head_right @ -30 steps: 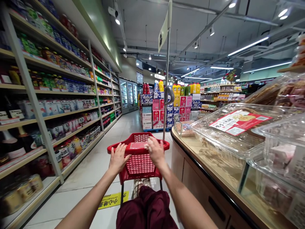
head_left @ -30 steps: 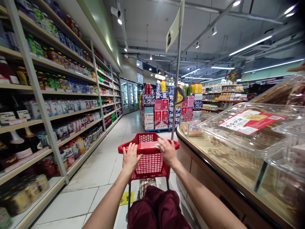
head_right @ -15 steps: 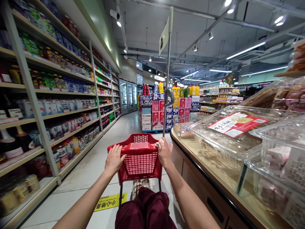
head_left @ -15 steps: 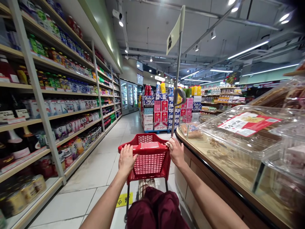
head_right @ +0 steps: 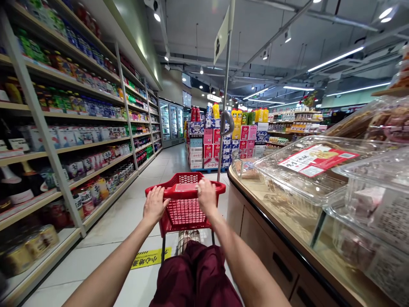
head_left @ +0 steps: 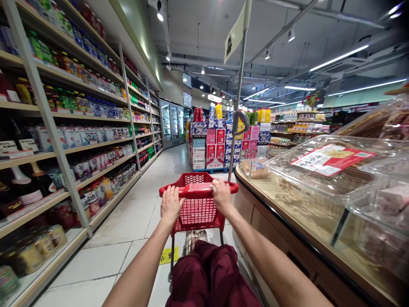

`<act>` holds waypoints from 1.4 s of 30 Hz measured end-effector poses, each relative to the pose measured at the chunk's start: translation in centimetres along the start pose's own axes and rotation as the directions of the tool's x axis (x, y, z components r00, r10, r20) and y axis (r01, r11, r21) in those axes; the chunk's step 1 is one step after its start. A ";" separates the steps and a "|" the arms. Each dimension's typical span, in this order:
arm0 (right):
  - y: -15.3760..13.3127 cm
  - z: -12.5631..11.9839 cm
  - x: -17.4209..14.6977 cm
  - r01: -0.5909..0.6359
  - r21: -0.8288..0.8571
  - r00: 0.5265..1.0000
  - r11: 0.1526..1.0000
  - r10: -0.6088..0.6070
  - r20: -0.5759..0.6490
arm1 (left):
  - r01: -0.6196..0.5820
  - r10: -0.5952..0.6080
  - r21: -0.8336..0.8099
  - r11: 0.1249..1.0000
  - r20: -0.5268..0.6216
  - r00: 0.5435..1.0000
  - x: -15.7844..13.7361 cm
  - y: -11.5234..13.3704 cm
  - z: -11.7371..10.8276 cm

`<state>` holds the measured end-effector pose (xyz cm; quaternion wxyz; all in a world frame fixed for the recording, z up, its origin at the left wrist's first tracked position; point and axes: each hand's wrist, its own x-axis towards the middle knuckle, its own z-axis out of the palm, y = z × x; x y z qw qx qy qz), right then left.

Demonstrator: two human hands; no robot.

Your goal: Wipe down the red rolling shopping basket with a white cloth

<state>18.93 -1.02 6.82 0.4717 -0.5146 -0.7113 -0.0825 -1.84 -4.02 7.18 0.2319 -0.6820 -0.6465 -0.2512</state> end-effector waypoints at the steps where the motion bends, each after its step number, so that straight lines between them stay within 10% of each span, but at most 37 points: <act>1: -1.2 0.7 -0.1 0.076 0.014 0.997 0.997 -0.076 0.020 | -0.003 0.003 -0.003 1.000 -0.009 1.000 0.0 0.1 0.0; 5: -2.5 1.7 -0.6 0.304 0.040 0.949 0.952 -0.306 0.076 | -0.018 0.018 -0.011 1.000 -0.020 1.000 -0.2 0.2 0.0; 11: 2.0 -0.9 -0.3 -0.044 -0.012 0.997 0.999 0.043 -0.065 | -0.009 0.009 -0.003 1.000 -0.012 1.000 -0.3 0.3 -0.4; 17: -2.9 1.9 -0.8 0.308 0.051 0.950 0.950 -0.310 0.042 | -0.027 0.027 0.005 1.000 -0.015 1.000 -0.3 0.7 -0.2; 24: 0.9 0.3 -0.9 -0.006 0.005 0.992 1.000 0.007 -0.127 | -0.004 0.004 0.008 1.000 -0.008 1.000 -0.5 1.0 -0.2; 30: -2.9 1.9 -1.4 0.321 0.032 0.947 0.947 -0.321 0.004 | -0.031 0.031 0.015 0.999 0.000 1.000 -0.7 0.9 -0.4; 36: 2.1 -0.7 -1.2 -0.005 -0.017 0.993 1.000 0.003 -0.119 | -0.027 0.027 0.018 0.999 0.001 1.000 -0.6 0.9 -0.4; 42: -3.9 2.2 -1.1 0.305 0.049 0.952 0.951 -0.304 -0.035 | -0.045 0.046 0.050 0.998 -0.016 0.999 -0.6 0.8 -0.4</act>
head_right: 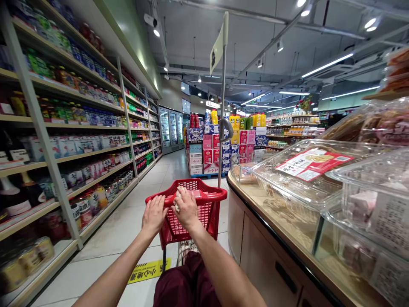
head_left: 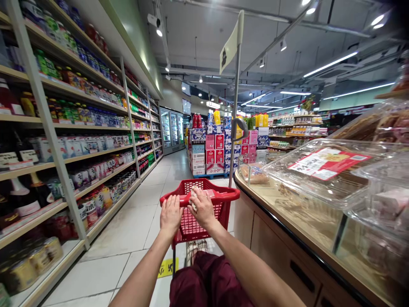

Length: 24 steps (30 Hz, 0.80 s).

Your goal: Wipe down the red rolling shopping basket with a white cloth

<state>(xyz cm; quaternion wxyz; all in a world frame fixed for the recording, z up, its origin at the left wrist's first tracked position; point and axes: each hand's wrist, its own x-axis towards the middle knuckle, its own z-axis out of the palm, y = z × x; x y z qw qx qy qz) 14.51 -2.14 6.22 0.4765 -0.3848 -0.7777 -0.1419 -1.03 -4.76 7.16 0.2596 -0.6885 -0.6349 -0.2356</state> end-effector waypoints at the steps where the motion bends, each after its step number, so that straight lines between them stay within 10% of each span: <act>1: 0.4 -0.2 -0.1 0.015 -0.001 1.000 1.000 -0.015 0.003 | -0.005 0.005 0.005 1.000 0.002 1.000 0.0 -0.2 0.0; 7: 6.6 -3.1 -2.1 -0.233 -0.073 0.958 0.970 0.217 -0.185 | 0.006 -0.006 0.010 1.000 0.011 1.000 0.2 -0.8 0.2; 14: -0.2 0.8 -0.3 0.146 0.003 0.989 0.989 -0.146 0.012 | -0.008 0.008 0.005 1.000 -0.013 1.000 -0.1 -0.7 0.2; 21: 5.0 -2.5 -2.0 -0.254 -0.055 0.956 0.966 0.242 -0.166 | 0.010 -0.010 -0.027 1.000 -0.005 1.000 -0.1 -0.2 0.1; 24: 1.9 -1.0 -0.8 -0.123 -0.022 0.989 0.992 0.121 -0.088 | 0.013 -0.013 -0.028 1.000 -0.002 1.000 -0.1 0.2 0.1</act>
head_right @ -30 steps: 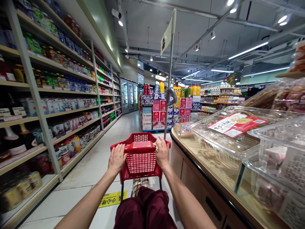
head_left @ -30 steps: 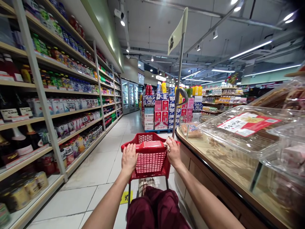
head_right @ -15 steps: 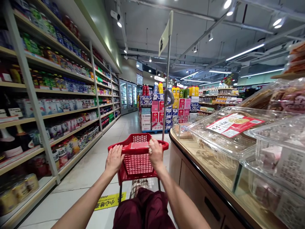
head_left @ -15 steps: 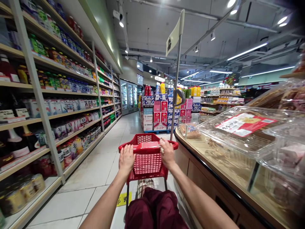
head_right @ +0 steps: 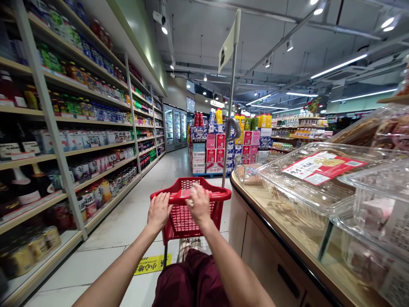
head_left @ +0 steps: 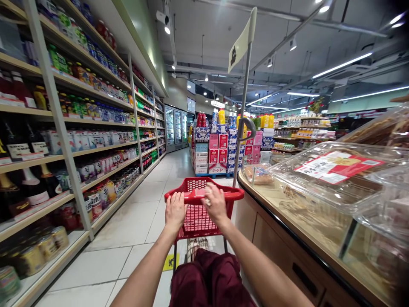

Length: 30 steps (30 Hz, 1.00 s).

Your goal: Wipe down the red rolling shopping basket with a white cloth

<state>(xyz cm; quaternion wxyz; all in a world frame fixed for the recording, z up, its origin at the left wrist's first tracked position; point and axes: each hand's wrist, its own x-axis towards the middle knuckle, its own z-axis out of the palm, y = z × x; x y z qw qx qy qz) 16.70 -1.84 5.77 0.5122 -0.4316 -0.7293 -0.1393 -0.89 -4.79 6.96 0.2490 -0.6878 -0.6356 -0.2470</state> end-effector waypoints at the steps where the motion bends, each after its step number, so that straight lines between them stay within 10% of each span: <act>1: -1.1 0.5 0.2 0.069 0.022 0.997 0.997 -0.070 0.037 | -0.002 0.002 0.001 1.000 0.004 1.000 0.0 0.0 0.0; 4: -1.1 0.6 0.4 0.142 0.046 0.986 0.989 -0.146 0.076 | -0.015 0.015 0.002 1.000 0.009 1.000 0.0 -0.1 0.0; 10: 3.9 -1.7 0.1 -0.161 0.015 0.977 0.987 0.161 -0.137 | -0.007 0.007 -0.015 1.000 -0.001 1.000 0.0 0.0 0.3; 16: -0.9 0.8 1.2 0.173 0.088 0.978 0.981 -0.181 0.099 | -0.012 0.012 -0.012 1.000 0.010 1.000 0.2 0.1 0.3; 23: 4.1 -0.8 0.7 -0.179 0.069 0.976 0.981 0.186 -0.114 | 0.014 -0.014 -0.011 1.000 0.013 1.000 0.1 0.0 0.3; 28: -0.5 0.9 1.2 0.129 0.190 0.986 0.973 -0.146 0.076 | -0.001 0.002 -0.014 1.000 0.012 1.000 0.1 -0.1 0.2; 30: 0.3 0.3 1.3 0.085 0.174 0.991 0.981 -0.101 0.085 | -0.004 0.004 -0.016 1.000 0.020 1.000 0.2 -0.4 0.1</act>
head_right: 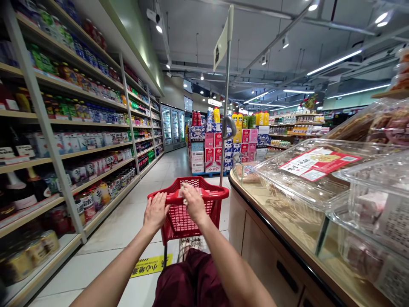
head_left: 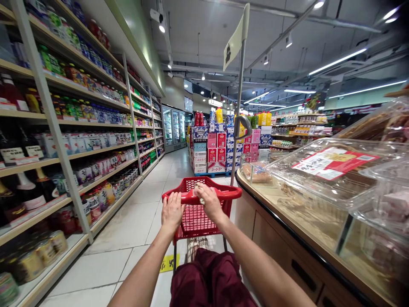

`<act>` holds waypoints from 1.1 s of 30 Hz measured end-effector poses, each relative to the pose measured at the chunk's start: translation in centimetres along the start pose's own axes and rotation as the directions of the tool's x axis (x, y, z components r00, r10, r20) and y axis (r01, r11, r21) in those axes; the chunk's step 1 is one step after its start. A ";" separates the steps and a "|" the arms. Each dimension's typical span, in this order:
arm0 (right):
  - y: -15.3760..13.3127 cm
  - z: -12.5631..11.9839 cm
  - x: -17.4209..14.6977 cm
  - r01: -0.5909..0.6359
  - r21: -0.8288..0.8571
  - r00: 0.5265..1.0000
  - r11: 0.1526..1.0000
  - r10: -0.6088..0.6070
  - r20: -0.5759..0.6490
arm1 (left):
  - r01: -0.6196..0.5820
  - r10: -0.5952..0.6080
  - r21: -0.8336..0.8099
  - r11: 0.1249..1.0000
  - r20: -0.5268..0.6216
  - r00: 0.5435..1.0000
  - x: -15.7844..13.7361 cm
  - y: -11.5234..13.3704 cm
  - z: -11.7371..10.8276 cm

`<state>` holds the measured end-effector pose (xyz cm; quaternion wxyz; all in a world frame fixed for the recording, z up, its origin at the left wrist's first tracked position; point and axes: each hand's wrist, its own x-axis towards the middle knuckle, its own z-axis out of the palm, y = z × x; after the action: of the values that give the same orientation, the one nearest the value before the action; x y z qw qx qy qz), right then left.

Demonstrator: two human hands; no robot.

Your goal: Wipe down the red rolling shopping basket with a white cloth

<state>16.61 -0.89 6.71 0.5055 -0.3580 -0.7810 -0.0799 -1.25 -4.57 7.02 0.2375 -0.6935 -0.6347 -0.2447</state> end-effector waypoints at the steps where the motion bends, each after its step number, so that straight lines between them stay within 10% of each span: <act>1: 0.9 -0.8 -0.1 -0.074 -0.009 0.996 0.997 0.074 -0.042 | 0.003 -0.003 0.001 1.000 0.005 1.000 0.0 -0.1 0.0; 5: 3.2 -2.2 -0.3 -0.260 -0.010 0.951 0.966 0.254 -0.177 | 0.028 -0.028 0.014 1.000 0.018 0.999 0.2 -0.2 -0.2; 12: -1.2 1.0 0.2 0.069 -0.004 0.995 0.998 -0.069 0.066 | 0.022 -0.023 0.020 1.000 0.029 0.999 0.1 -0.6 -0.5; 18: 2.1 -1.2 -0.2 -0.261 -0.086 0.958 0.962 0.247 -0.146 | 0.048 -0.048 0.010 0.999 0.043 0.998 0.3 -0.7 -0.3; 24: -2.1 1.7 0.3 0.086 -0.023 0.995 0.996 -0.085 0.043 | 0.043 -0.043 0.008 0.999 0.035 0.998 0.3 -0.4 -0.4; 30: 2.5 -1.2 -0.7 -0.261 -0.102 0.955 0.960 0.242 -0.172 | 0.047 -0.047 -0.007 0.999 0.031 0.998 0.3 -0.8 0.1; 33: 0.7 0.5 -0.3 -0.143 -0.092 0.986 0.985 0.135 -0.094 | 0.051 -0.051 -0.002 0.999 0.030 0.998 0.4 -0.6 0.1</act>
<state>16.74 -0.25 6.01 0.5254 -0.4321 -0.7264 -0.0983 -1.84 -4.18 7.21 0.2207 -0.6811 -0.6552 -0.2408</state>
